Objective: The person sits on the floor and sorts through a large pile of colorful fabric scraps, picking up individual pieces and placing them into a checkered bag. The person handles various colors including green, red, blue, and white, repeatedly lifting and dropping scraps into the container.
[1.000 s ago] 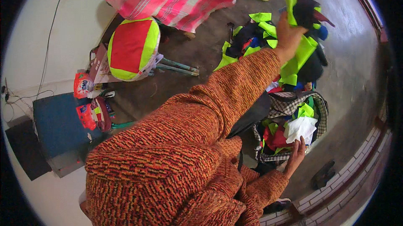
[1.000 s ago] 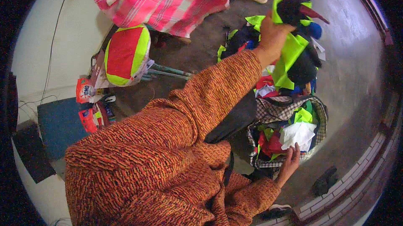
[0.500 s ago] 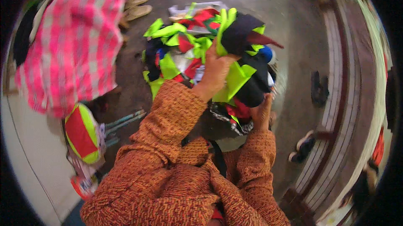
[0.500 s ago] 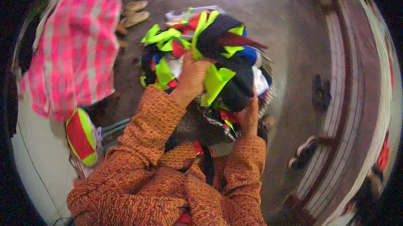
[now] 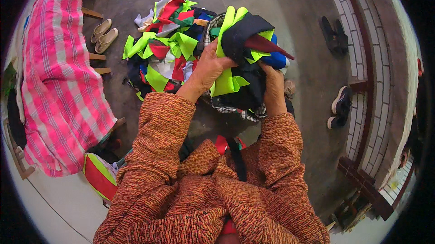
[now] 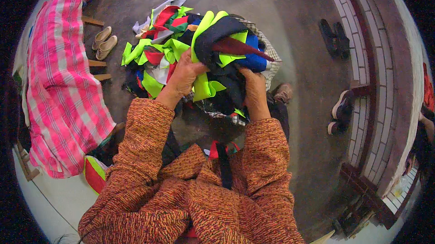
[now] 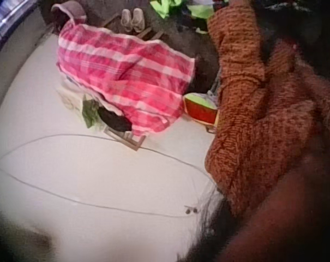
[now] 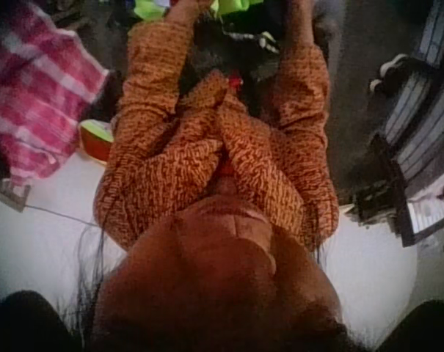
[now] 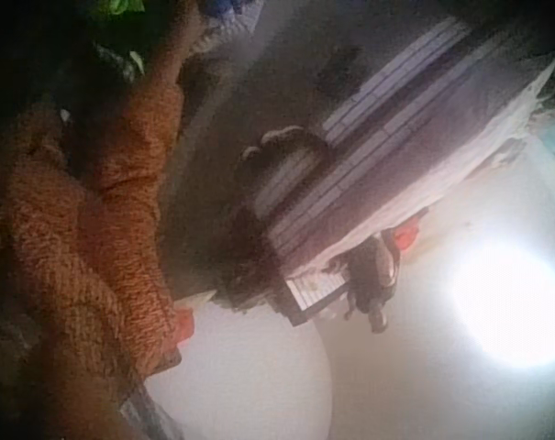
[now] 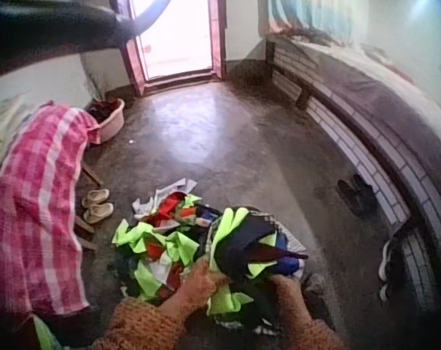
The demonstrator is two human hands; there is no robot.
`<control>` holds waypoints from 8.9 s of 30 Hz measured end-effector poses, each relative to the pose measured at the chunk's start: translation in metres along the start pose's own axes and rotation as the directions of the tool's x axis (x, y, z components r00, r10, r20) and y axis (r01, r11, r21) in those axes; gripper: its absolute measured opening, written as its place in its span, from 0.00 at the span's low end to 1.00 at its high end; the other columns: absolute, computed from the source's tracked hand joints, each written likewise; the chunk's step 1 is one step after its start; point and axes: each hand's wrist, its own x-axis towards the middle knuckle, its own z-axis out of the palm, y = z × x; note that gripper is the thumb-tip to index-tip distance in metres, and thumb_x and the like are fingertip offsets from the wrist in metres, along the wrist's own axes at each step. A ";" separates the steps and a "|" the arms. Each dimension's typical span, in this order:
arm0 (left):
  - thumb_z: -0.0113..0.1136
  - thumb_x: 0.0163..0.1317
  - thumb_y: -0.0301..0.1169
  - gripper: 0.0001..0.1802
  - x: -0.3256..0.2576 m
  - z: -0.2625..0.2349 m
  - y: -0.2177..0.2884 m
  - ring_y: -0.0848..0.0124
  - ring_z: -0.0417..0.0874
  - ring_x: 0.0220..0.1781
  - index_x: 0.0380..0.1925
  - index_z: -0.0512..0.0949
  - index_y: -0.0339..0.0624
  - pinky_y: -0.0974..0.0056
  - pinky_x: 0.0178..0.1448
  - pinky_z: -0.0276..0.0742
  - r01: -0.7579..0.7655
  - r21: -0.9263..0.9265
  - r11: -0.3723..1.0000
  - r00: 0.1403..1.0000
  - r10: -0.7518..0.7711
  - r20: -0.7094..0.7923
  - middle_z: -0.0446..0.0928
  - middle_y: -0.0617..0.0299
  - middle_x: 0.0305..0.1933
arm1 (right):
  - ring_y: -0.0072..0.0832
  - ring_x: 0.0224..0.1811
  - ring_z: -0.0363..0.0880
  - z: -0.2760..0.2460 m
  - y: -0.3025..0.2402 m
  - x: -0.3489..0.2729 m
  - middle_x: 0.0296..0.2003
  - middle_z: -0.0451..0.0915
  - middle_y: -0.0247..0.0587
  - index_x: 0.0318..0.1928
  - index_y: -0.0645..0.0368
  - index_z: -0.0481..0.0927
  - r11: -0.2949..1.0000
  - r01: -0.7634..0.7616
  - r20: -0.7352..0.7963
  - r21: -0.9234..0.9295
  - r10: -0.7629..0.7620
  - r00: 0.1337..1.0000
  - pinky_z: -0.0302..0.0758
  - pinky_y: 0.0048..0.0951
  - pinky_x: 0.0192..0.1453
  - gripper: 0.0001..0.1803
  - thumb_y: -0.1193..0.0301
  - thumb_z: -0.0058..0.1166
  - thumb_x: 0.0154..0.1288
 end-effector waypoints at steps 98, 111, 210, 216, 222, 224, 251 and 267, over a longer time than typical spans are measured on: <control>0.47 0.63 0.39 0.19 0.024 -0.025 0.037 0.65 0.79 0.48 0.47 0.74 0.38 0.62 0.58 0.70 -0.013 -0.562 0.827 0.998 -0.023 -0.056 0.79 0.57 0.46 | 0.24 0.42 0.73 -0.008 -0.009 0.018 0.45 0.71 0.37 0.45 0.58 0.76 0.601 0.725 0.335 -0.335 -0.644 0.688 0.73 0.24 0.45 0.13 0.74 0.56 0.58; 0.63 0.43 0.34 0.34 0.024 0.008 -0.006 0.54 0.62 0.66 0.55 0.70 0.39 0.58 0.69 0.55 -0.577 0.621 0.530 0.791 0.175 0.587 0.64 0.50 0.63 | 0.36 0.40 0.78 -0.021 0.000 0.033 0.39 0.78 0.46 0.40 0.57 0.77 -0.593 0.422 0.650 -0.686 -0.239 0.721 0.74 0.34 0.41 0.18 0.64 0.58 0.47; 0.66 0.41 0.20 0.14 -0.012 -0.294 -0.042 0.71 0.78 0.33 0.31 0.76 0.33 0.65 0.44 0.74 -0.025 0.766 0.642 0.265 0.743 -0.614 0.78 0.62 0.34 | 0.40 0.57 0.69 0.002 0.026 0.041 0.55 0.71 0.51 0.61 0.63 0.65 -0.003 0.246 0.234 -0.969 0.302 0.924 0.63 0.31 0.61 0.28 0.82 0.50 0.58; 0.67 0.36 0.25 0.22 -0.013 -0.262 -0.023 0.57 0.80 0.36 0.36 0.75 0.36 0.57 0.42 0.75 0.181 0.963 0.198 0.357 0.899 -0.252 0.77 0.53 0.35 | 0.41 0.58 0.69 0.006 0.028 0.037 0.55 0.71 0.51 0.61 0.63 0.65 -0.019 0.256 0.239 -0.966 0.305 0.922 0.62 0.32 0.62 0.28 0.81 0.50 0.58; 0.65 0.45 0.34 0.30 -0.007 -0.269 -0.120 0.52 0.70 0.54 0.51 0.68 0.41 0.56 0.52 0.71 0.135 0.973 0.188 0.991 -0.007 -0.136 0.69 0.52 0.48 | 0.42 0.58 0.69 0.017 0.030 0.038 0.55 0.70 0.53 0.60 0.64 0.65 -0.046 0.263 0.234 -0.964 0.327 0.915 0.62 0.32 0.62 0.27 0.80 0.50 0.58; 0.66 0.47 0.35 0.28 -0.015 -0.270 -0.127 0.54 0.72 0.52 0.49 0.70 0.41 0.56 0.51 0.72 0.243 0.958 0.153 0.873 -0.464 -0.148 0.71 0.53 0.47 | 0.42 0.58 0.69 0.016 0.031 0.039 0.55 0.70 0.53 0.60 0.64 0.65 -0.038 0.278 0.251 -0.960 0.328 0.911 0.62 0.32 0.62 0.27 0.80 0.50 0.58; 0.70 0.37 0.32 0.39 0.028 -0.326 -0.172 0.53 0.59 0.65 0.53 0.64 0.41 0.49 0.58 0.65 0.450 0.893 0.007 0.880 0.166 -0.445 0.62 0.52 0.61 | 0.45 0.57 0.69 0.008 0.031 0.043 0.54 0.71 0.53 0.60 0.62 0.65 -0.056 0.242 0.206 -0.969 0.364 0.908 0.63 0.34 0.61 0.27 0.76 0.52 0.59; 0.53 0.47 0.24 0.07 0.042 -0.360 -0.201 0.56 0.77 0.38 0.29 0.75 0.40 0.55 0.34 0.77 0.360 0.887 -0.291 0.917 0.286 -0.278 0.73 0.55 0.32 | 0.47 0.57 0.70 0.007 0.023 0.041 0.55 0.70 0.54 0.60 0.61 0.66 -0.066 0.338 0.299 -0.939 0.334 0.894 0.66 0.35 0.59 0.28 0.77 0.55 0.57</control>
